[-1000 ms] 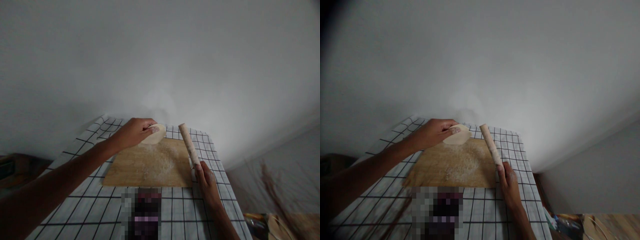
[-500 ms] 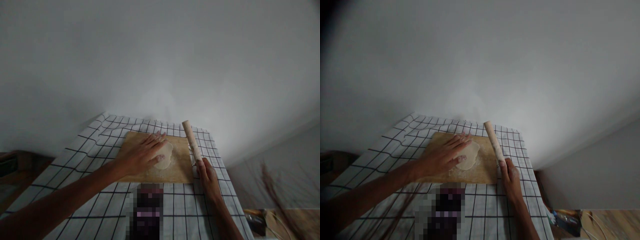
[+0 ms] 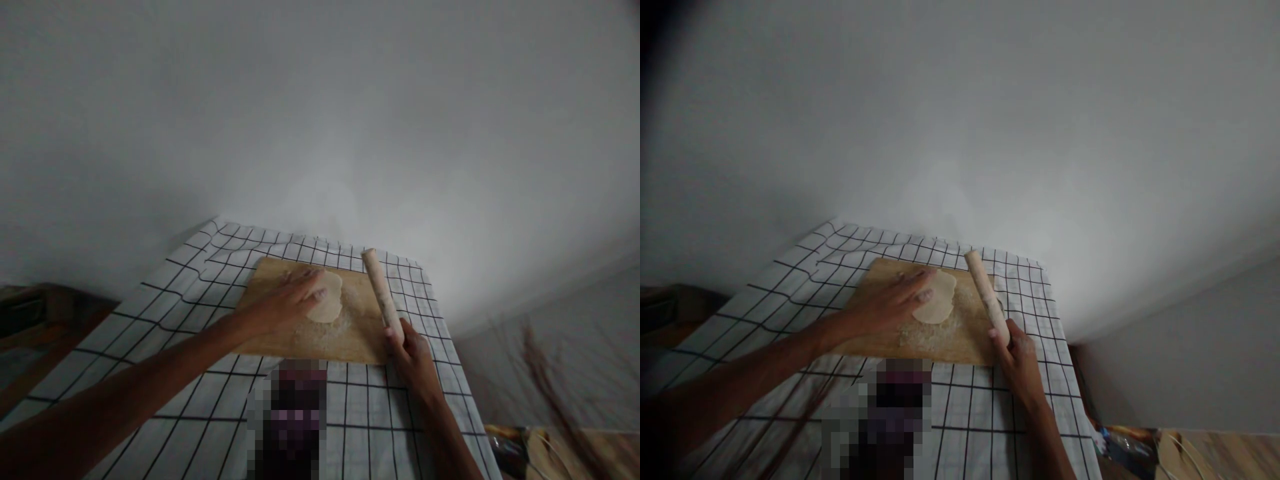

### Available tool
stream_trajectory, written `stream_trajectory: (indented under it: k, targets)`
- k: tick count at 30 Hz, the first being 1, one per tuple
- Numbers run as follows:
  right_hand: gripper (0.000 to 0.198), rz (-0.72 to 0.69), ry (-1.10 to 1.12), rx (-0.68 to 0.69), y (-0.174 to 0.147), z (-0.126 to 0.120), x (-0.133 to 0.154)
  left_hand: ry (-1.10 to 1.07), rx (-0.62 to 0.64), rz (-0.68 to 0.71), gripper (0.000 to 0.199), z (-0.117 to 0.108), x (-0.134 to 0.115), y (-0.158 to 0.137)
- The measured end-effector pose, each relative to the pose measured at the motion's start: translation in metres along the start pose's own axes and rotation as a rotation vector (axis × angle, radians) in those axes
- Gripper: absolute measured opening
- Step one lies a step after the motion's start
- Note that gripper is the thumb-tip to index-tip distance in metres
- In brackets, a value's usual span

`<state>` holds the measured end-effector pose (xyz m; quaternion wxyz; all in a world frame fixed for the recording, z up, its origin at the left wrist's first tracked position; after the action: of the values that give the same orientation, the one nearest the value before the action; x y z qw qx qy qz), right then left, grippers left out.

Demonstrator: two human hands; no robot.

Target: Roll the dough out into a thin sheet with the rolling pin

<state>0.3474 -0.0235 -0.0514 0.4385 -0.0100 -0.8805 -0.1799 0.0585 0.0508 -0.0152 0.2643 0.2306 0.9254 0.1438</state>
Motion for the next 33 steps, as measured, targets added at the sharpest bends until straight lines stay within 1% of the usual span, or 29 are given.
stream_trajectory:
  k: [1, 2, 3, 5, 6, 7, 8, 10, 13, 15, 18, 20, 23, 25, 29, 33]
  targets:
    - [0.043, -0.036, -0.066, 0.026, 0.001, 0.000, 0.003, -0.060, -0.035, -0.105, 0.067, -0.015, 0.008, 0.005]
    - [0.043, -0.083, -0.137, 0.044, 0.003, 0.000, 0.009, -0.093, -0.105, -0.189, 0.068, -0.032, 0.014, 0.009]
    - [0.041, -0.137, -0.207, 0.056, 0.004, 0.000, 0.015, -0.118, -0.159, -0.229, 0.068, -0.047, 0.017, 0.012]
    - [0.038, -0.252, -0.326, 0.081, 0.008, 0.003, 0.032, -0.126, -0.228, -0.223, 0.064, -0.069, 0.016, 0.013]
    - [0.037, -0.305, -0.370, 0.097, 0.010, 0.005, 0.041, -0.112, -0.233, -0.186, 0.061, -0.072, 0.012, 0.011]
    - [0.038, -0.351, -0.404, 0.115, 0.013, 0.007, 0.050, -0.089, -0.225, -0.139, 0.059, -0.071, 0.008, 0.008]
    - [0.039, -0.391, -0.430, 0.135, 0.015, 0.010, 0.057, -0.059, -0.204, -0.089, 0.056, -0.064, 0.004, 0.004]
    - [0.043, -0.453, -0.460, 0.191, 0.021, 0.017, 0.067, 0.007, -0.150, 0.003, 0.054, -0.043, -0.001, -0.004]
    - [0.049, -0.487, -0.488, 0.279, 0.030, 0.025, 0.069, 0.096, -0.111, 0.074, 0.051, -0.008, 0.001, -0.011]
    - [0.049, -0.489, -0.489, 0.277, 0.040, 0.028, 0.066, 0.143, -0.147, 0.101, 0.048, 0.005, 0.003, -0.008]
    - [0.042, -0.523, -0.439, 0.175, 0.061, 0.031, 0.063, 0.175, -0.219, 0.134, 0.046, 0.011, 0.006, 0.006]
    - [0.040, -0.546, -0.402, 0.128, 0.077, 0.035, 0.062, 0.186, -0.244, 0.117, 0.045, 0.012, 0.010, 0.019]
    - [0.041, -0.544, -0.386, 0.128, 0.097, 0.044, 0.059, 0.207, -0.273, 0.076, 0.043, 0.015, 0.016, 0.032]
    - [0.043, -0.536, -0.379, 0.147, 0.104, 0.049, 0.054, 0.220, -0.283, 0.064, 0.043, 0.017, 0.018, 0.034]
    - [0.046, -0.506, -0.400, 0.153, 0.100, 0.052, 0.040, 0.235, -0.269, 0.044, 0.046, 0.021, 0.015, 0.026]
    - [0.049, -0.489, -0.490, 0.124, 0.081, 0.049, 0.029, 0.248, -0.246, 0.048, 0.049, 0.019, 0.006, 0.015]
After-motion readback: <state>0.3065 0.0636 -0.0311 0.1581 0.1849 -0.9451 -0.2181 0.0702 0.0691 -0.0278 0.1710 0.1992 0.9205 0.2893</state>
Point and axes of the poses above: each hand's wrist, its own y-axis towards the middle knuckle, its own z-axis out of the palm, x = y × z, the point moved 5 cm from there along y, towards the middle knuckle, and after that the axes turned 13 degrees about -x, right-handed, at the moved point
